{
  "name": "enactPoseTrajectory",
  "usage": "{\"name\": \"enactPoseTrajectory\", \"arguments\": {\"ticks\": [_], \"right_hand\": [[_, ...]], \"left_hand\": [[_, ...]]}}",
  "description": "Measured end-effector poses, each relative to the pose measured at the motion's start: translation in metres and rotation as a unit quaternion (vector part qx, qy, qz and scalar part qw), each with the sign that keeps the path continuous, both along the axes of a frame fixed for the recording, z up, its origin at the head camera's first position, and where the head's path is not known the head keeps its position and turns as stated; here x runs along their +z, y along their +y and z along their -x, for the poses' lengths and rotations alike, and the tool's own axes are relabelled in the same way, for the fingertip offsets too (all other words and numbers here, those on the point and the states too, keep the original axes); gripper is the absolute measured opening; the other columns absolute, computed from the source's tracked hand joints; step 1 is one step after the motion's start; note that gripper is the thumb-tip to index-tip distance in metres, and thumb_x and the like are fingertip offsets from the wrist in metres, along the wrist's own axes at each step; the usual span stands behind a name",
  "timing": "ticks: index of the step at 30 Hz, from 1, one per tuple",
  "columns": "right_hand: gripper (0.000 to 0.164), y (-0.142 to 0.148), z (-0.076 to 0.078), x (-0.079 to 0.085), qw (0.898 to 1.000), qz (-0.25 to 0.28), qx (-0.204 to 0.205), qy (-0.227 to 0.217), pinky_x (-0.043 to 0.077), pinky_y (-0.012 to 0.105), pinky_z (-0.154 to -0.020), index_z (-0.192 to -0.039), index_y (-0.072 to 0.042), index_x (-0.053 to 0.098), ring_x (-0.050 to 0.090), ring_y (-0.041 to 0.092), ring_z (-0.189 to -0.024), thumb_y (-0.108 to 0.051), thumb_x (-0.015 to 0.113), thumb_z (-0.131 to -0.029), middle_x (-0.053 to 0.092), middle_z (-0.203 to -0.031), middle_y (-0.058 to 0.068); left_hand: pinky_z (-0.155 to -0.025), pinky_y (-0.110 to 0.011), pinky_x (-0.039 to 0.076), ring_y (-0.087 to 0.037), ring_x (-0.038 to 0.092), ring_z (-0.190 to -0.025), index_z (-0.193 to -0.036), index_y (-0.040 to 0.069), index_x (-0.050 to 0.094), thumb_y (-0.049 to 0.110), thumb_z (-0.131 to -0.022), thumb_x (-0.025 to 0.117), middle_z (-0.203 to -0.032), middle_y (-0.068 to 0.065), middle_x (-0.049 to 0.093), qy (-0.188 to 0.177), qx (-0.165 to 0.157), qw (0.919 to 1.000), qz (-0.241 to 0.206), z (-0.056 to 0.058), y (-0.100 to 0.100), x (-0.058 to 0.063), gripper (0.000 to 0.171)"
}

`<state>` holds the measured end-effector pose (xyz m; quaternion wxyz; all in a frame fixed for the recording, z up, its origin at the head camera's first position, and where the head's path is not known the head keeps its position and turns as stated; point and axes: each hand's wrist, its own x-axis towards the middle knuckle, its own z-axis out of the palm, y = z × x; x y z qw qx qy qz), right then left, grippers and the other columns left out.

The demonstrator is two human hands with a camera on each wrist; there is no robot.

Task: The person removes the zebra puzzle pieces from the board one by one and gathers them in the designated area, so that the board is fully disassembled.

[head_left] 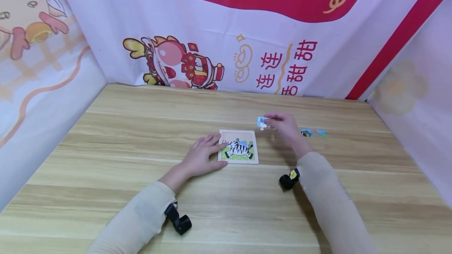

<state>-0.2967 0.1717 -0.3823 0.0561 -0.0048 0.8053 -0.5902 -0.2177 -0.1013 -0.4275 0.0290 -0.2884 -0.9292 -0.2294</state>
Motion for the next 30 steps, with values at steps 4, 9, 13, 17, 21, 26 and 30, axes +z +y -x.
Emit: {"name": "enactPoseTrajectory", "arguments": {"ticks": [4, 9, 13, 17, 21, 26, 30], "right_hand": [[0.03, 0.013, 0.004, 0.001, 1.0, 0.001, 0.006, -0.014, 0.038, 0.039, -0.082, -0.107, -0.003, 0.056, 0.048, 0.02, -0.087, -0.014, 0.061, -0.08, 0.057, -0.098, 0.008], [0.036, 0.031, 0.008, 0.002, 0.999, -0.006, 0.017, -0.027, 0.036, 0.042, -0.083, -0.111, -0.001, 0.053, 0.046, 0.019, -0.085, -0.016, 0.061, -0.079, 0.057, -0.095, 0.006], [0.038, 0.044, 0.012, 0.001, 0.999, -0.023, 0.012, -0.031, 0.037, 0.041, -0.082, -0.113, -0.002, 0.053, 0.047, 0.018, -0.085, -0.019, 0.061, -0.08, 0.058, -0.095, 0.003], [0.041, 0.056, 0.018, -0.004, 0.999, -0.034, -0.007, -0.042, 0.04, 0.036, -0.081, -0.112, -0.006, 0.056, 0.05, 0.017, -0.087, -0.024, 0.065, -0.077, 0.059, -0.099, 0.001], [0.04, 0.066, 0.023, -0.01, 0.998, -0.039, -0.024, -0.049, 0.041, 0.032, -0.079, -0.108, -0.011, 0.058, 0.049, 0.016, -0.09, -0.028, 0.067, -0.073, 0.057, -0.103, 0.002], [0.037, 0.074, 0.024, -0.016, 0.998, -0.031, -0.028, -0.039, 0.042, 0.027, -0.076, -0.106, -0.012, 0.06, 0.052, 0.016, -0.088, -0.026, 0.068, -0.072, 0.057, -0.102, 0.003], [0.033, 0.076, 0.021, -0.015, 0.999, -0.021, -0.033, -0.028, 0.044, 0.022, -0.065, -0.106, -0.007, 0.059, 0.055, 0.01, -0.077, -0.017, 0.065, -0.076, 0.06, -0.089, -0.004]], "left_hand": [[-0.1, -0.045, 0.009, -0.027, 0.015, -0.127, -0.128, 0.019, 0.043, 0.052, -0.078, 0.052, -0.139, -0.009, 0.022, 0.0, 0.0, 1.0, -0.002, 0.0, -0.001, 0.001, 0.061], [-0.1, -0.045, 0.009, -0.028, 0.015, -0.127, -0.128, 0.018, 0.043, 0.052, -0.078, 0.052, -0.139, -0.009, 0.023, 0.003, -0.001, 1.0, 0.0, 0.0, -0.002, 0.0, 0.061], [-0.1, -0.045, 0.009, -0.027, 0.015, -0.127, -0.128, 0.019, 0.043, 0.052, -0.078, 0.052, -0.139, -0.009, 0.023, 0.004, 0.0, 1.0, 0.0, 0.0, -0.002, 0.0, 0.061], [-0.1, -0.045, 0.009, -0.028, 0.015, -0.127, -0.128, 0.018, 0.043, 0.05, -0.078, 0.054, -0.139, -0.009, 0.023, 0.002, 0.0, 1.0, -0.001, 0.0, -0.002, 0.001, 0.061], [-0.1, -0.045, 0.009, -0.028, 0.015, -0.127, -0.128, 0.018, 0.043, 0.05, -0.078, 0.054, -0.139, -0.009, 0.023, 0.001, 0.0, 1.0, 0.0, -0.001, -0.001, 0.001, 0.06], [-0.1, -0.045, 0.009, -0.027, 0.014, -0.127, -0.128, 0.019, 0.043, 0.051, -0.078, 0.053, -0.139, -0.009, 0.022, 0.001, -0.002, 1.0, 0.002, -0.001, 0.0, 0.001, 0.061], [-0.1, -0.045, 0.008, -0.027, 0.014, -0.127, -0.128, 0.018, 0.043, 0.051, -0.078, 0.053, -0.139, -0.009, 0.022, 0.003, -0.002, 1.0, 0.001, 0.0, 0.001, 0.0, 0.061]]}}
